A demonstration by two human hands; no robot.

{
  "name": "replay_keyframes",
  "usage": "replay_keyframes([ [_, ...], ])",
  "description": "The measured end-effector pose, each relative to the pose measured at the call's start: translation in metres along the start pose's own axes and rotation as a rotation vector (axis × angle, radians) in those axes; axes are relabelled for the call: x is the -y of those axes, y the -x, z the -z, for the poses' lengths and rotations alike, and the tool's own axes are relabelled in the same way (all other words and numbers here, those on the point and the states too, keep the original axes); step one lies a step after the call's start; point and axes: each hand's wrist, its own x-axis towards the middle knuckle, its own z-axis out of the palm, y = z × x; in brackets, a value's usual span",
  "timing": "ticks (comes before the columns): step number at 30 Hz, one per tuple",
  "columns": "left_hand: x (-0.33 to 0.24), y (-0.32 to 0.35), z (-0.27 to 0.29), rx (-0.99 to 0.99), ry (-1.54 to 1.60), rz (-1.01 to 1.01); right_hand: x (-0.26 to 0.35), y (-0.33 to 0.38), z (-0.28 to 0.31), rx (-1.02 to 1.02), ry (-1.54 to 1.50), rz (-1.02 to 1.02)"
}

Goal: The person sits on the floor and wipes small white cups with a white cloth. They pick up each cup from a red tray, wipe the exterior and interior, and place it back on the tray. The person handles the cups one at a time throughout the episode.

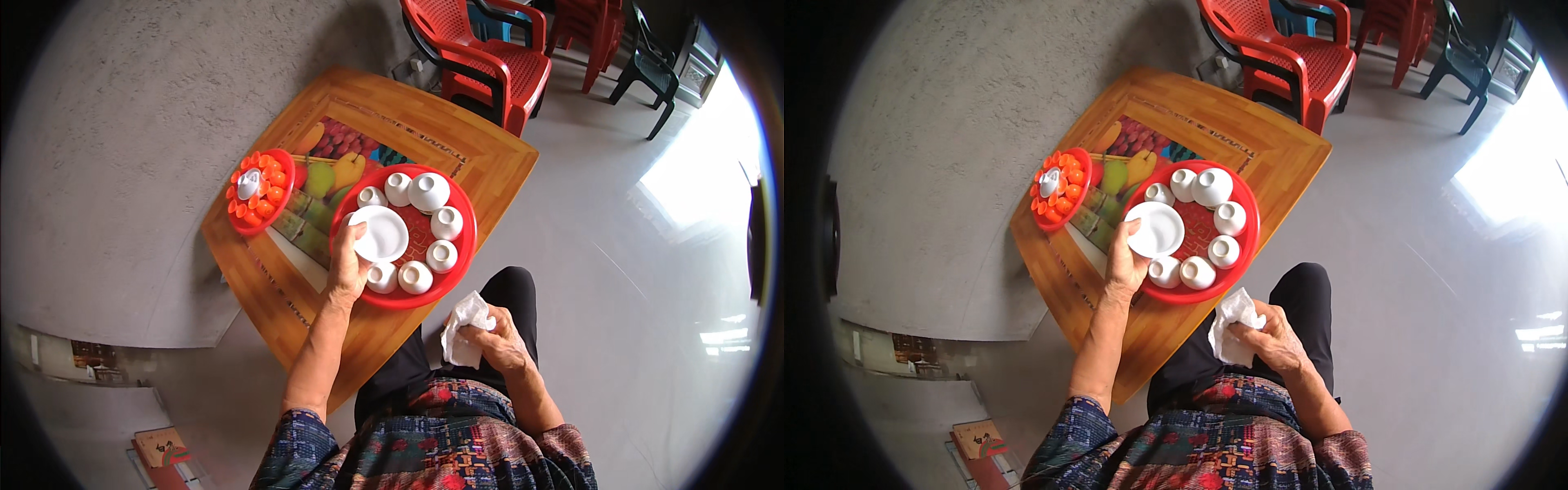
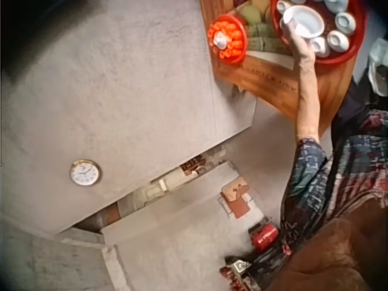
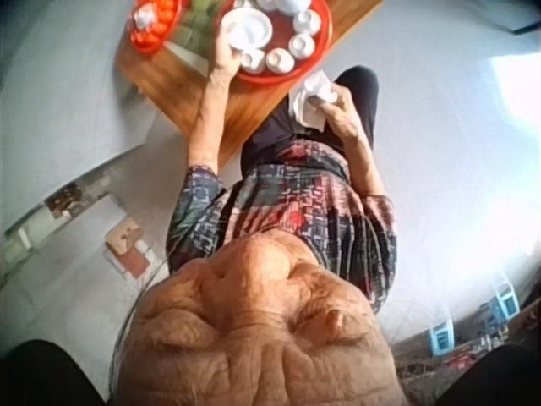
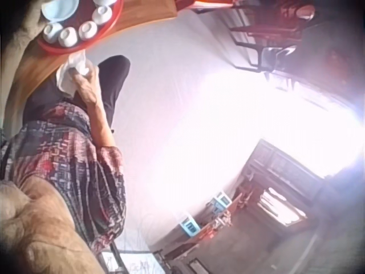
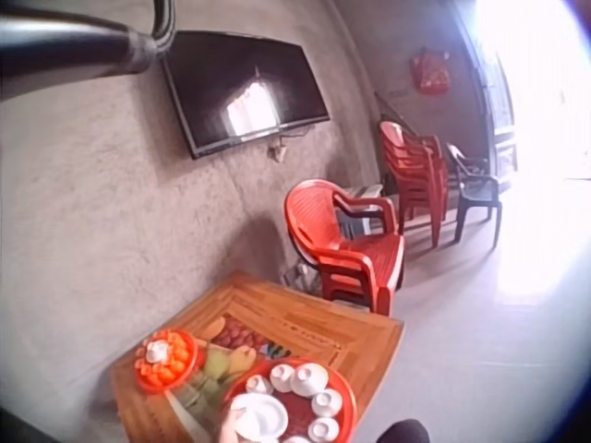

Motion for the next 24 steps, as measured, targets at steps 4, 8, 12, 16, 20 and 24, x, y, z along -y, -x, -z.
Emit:
replay_keyframes([
  [4,0.005,-0.012,-0.007,-0.106,-0.62,-0.163,0.001,0.0,0.002,-0.015,-0.058,-0.001],
  [8,0.016,-0.025,-0.005,0.02,-0.988,-0.436,0.0,0.0,0.005,-0.023,-0.048,-0.008],
  [12,0.018,-0.026,-0.006,-0.033,-1.078,-0.387,0.002,0.001,0.008,-0.041,-0.013,-0.011],
  [16,0.027,-0.04,0.004,0.028,-1.172,-0.3,0.002,0.001,0.007,-0.05,-0.036,-0.002],
  [20,0.029,-0.041,0.006,0.021,-1.222,-0.337,0.003,0.001,0.008,-0.056,0.012,0.003],
  [24,0.024,-0.039,0.001,0.022,-1.25,-0.318,0.003,0.001,0.01,-0.057,0.001,-0.01],
])
